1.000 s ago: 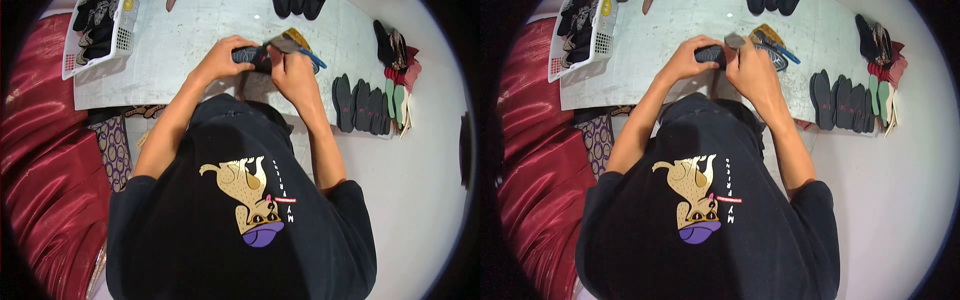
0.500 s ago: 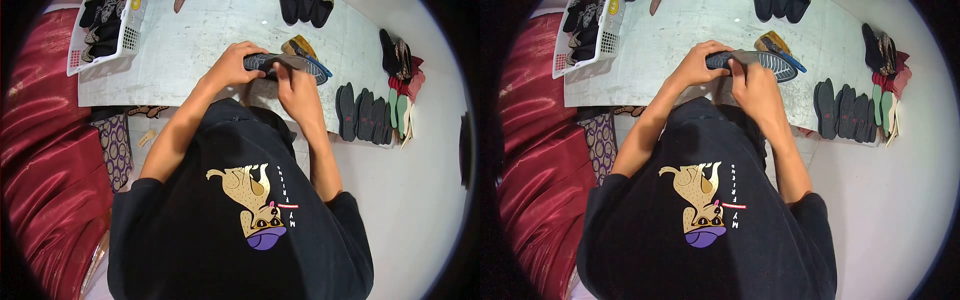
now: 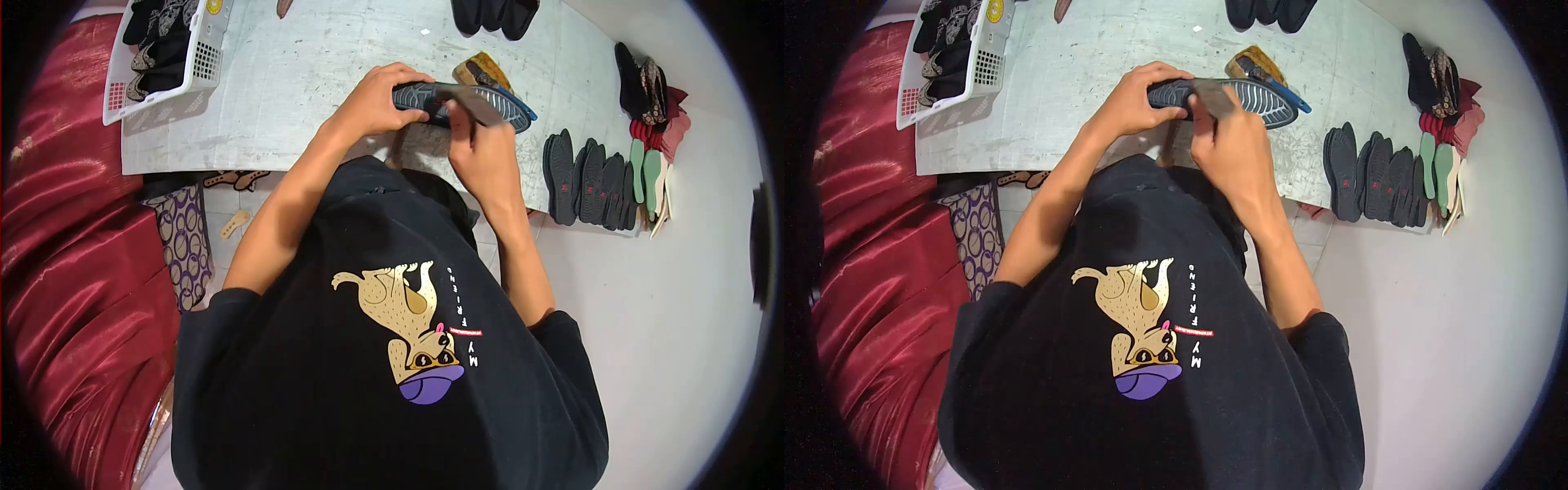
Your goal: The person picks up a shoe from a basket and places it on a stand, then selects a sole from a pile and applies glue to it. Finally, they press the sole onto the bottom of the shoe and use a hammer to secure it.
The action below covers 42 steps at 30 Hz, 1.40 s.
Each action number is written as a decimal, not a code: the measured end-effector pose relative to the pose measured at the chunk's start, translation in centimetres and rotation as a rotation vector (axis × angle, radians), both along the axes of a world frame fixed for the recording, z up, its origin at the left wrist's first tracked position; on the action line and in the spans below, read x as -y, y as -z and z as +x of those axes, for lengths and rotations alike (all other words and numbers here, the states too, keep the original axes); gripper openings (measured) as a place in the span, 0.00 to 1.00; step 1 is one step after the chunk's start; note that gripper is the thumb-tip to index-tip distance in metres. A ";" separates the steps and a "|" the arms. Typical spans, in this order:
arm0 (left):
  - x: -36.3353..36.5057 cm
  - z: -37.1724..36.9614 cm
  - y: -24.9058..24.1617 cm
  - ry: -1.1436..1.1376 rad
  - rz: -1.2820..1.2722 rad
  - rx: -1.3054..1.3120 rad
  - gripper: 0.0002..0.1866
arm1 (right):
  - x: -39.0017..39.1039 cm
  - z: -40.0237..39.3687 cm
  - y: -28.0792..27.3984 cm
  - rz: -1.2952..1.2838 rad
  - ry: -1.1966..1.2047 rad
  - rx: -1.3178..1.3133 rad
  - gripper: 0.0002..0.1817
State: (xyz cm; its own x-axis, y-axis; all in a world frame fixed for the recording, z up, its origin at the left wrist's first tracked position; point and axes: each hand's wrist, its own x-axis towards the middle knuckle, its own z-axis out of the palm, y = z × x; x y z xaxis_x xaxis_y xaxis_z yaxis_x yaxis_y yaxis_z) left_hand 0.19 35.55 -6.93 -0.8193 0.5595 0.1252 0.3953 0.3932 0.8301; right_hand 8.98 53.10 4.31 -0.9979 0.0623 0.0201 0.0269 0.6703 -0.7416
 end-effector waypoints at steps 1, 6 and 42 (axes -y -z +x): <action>0.2 0.1 -0.1 -0.002 -0.017 -0.017 0.32 | 0.3 -0.1 0.1 -0.176 0.027 -0.146 0.13; -0.1 -0.4 0.0 -0.005 0.013 -0.008 0.31 | -0.2 -1.8 0.1 0.180 -0.007 0.155 0.11; -2.6 2.2 0.9 -0.061 0.267 0.098 0.37 | -2.5 -1.5 2.3 0.031 -0.002 0.012 0.17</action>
